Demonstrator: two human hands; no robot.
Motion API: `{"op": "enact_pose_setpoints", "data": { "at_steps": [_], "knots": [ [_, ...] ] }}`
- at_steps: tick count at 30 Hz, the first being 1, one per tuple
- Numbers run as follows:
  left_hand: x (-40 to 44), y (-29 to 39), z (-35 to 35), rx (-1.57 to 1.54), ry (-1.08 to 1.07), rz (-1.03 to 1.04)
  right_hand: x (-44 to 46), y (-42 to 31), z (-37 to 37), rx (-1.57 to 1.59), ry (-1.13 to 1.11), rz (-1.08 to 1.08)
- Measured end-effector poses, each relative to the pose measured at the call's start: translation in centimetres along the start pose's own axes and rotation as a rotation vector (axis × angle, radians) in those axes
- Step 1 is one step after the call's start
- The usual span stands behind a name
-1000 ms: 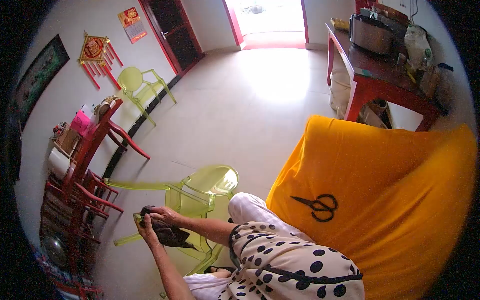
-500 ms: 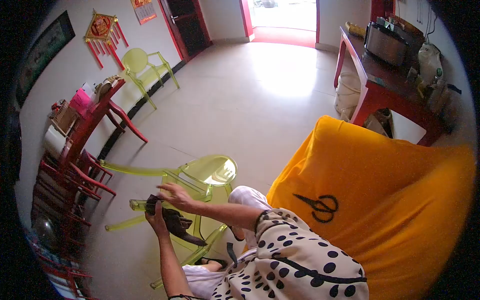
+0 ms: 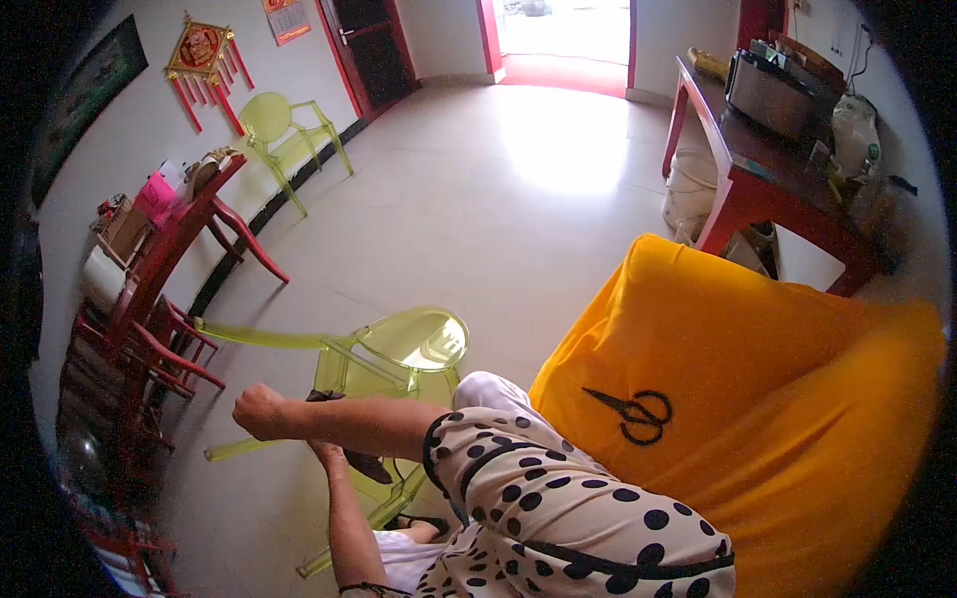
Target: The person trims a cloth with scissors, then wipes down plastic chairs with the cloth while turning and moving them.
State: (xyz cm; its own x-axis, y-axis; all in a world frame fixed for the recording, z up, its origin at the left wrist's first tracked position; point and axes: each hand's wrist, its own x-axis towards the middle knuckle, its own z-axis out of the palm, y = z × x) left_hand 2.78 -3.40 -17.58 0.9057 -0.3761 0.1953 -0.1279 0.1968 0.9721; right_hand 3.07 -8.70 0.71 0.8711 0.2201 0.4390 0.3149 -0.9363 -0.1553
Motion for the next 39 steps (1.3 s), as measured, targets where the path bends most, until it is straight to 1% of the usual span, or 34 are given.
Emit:
{"op": "enact_pose_setpoints", "data": {
  "at_steps": [1, 4, 5, 7, 8, 9, 10, 11, 13, 14, 15, 17, 18, 20, 21, 23, 24, 26, 27, 28, 29, 30, 32, 33, 34, 36, 37, 38, 39],
  "knots": [
    [0.2, -0.8, 0.0, 0.040, -0.002, -0.012, 0.1, -0.1, 0.1, 0.001, -0.009, 0.005],
    [-0.6, -1.2, 0.3, -0.317, -0.036, -0.150, 0.1, -0.3, -0.1, 0.005, -0.016, 0.026],
    [-0.1, -2.4, 0.2, -0.331, -0.066, -0.167, 0.0, -0.3, -0.2, 0.010, -0.016, 0.035],
    [0.8, -7.5, -1.0, -0.345, -0.105, -0.208, 0.3, 0.3, 1.2, 0.010, 0.012, 0.053],
    [1.5, -9.7, -1.0, -0.002, -0.217, -0.186, 0.7, 0.0, 2.1, 0.030, 0.023, 0.051],
    [1.4, -10.7, -0.9, 0.153, -0.256, -0.159, 0.8, -0.2, 2.2, 0.019, 0.003, 0.059],
    [1.4, -10.8, 0.0, 0.234, -0.269, -0.137, 0.6, 0.1, 1.8, 0.022, -0.023, 0.058],
    [1.4, -11.4, 0.5, 0.279, -0.270, -0.133, 0.5, 0.1, 0.7, 0.015, -0.113, 0.056],
    [1.5, -11.4, 1.1, 0.347, -0.281, -0.123, 0.4, 0.3, 2.1, 0.022, 0.025, 0.045],
    [1.3, -11.6, 1.3, 0.369, -0.297, -0.114, -0.1, -0.1, 0.8, 0.021, 0.096, 0.041],
    [1.0, -11.8, 1.6, 0.309, -0.254, -0.168, -0.2, -0.3, 0.3, 0.043, 0.077, 0.072],
    [0.0, -11.5, 2.8, 0.021, 0.022, -0.377, -0.3, -0.2, 0.2, 0.036, 0.095, 0.059],
    [0.6, -13.3, 2.3, 0.098, -0.058, -0.265, -0.1, -0.1, 0.3, 0.033, 0.104, 0.059],
    [-0.7, -12.4, 3.2, -0.042, -0.078, -0.174, -0.1, -0.2, -0.7, -0.028, 0.001, 0.083],
    [-0.9, -12.3, 3.3, 0.055, -0.082, -0.198, 0.0, -0.4, -0.9, -0.054, -0.057, 0.074],
    [-1.0, -12.7, 4.0, 0.311, -0.101, -0.251, 0.5, -0.3, 0.5, -0.128, -0.093, 0.100],
    [-1.1, -12.8, 4.5, 0.420, -0.089, -0.288, 0.6, 0.1, 1.9, -0.248, -0.073, -0.002],
    [-2.8, -12.1, 5.4, 0.517, 0.030, -0.373, 0.6, -0.2, 1.1, -0.392, -0.025, -0.029],
    [-4.3, -11.3, 5.8, 0.513, 0.113, -0.409, 0.8, -0.1, 1.4, -0.447, 0.004, -0.077],
    [-5.7, -10.3, 6.2, 0.504, 0.198, -0.442, 0.8, -0.2, 0.7, -0.256, 0.068, -0.022],
    [-7.4, -10.9, 6.3, 0.578, 0.223, -0.438, 0.8, -0.3, 0.7, -0.244, 0.102, -0.019],
    [-9.1, -8.6, 6.2, 0.434, 0.222, -0.452, 0.9, -0.5, 0.5, -0.239, 0.139, -0.004],
    [-11.5, -11.0, 5.5, 0.375, 0.323, -0.354, 0.8, -0.7, -0.1, -0.022, 0.106, 0.113],
    [-12.3, -11.1, 4.8, 0.206, 0.371, -0.409, 0.8, -0.7, -0.4, 0.002, 0.094, 0.125],
    [-12.4, -8.5, 3.4, 0.029, 0.371, -0.490, 0.8, -0.8, -0.6, 0.020, 0.108, 0.110],
    [-11.4, -4.9, -0.4, -0.232, 0.504, -0.432, 0.6, -0.7, -0.6, 0.050, 0.134, 0.089],
    [-10.6, -2.7, -3.1, -0.310, 0.556, -0.444, 0.5, -0.8, -0.6, 0.051, 0.127, 0.098],
    [-9.9, 0.1, -6.0, -0.388, 0.608, -0.454, 0.5, -0.8, -0.6, 0.051, 0.122, 0.106],
    [-9.7, 5.7, -8.2, -0.483, 0.641, -0.477, 0.5, -0.9, -0.6, 0.054, 0.119, 0.115]
  ]
}}
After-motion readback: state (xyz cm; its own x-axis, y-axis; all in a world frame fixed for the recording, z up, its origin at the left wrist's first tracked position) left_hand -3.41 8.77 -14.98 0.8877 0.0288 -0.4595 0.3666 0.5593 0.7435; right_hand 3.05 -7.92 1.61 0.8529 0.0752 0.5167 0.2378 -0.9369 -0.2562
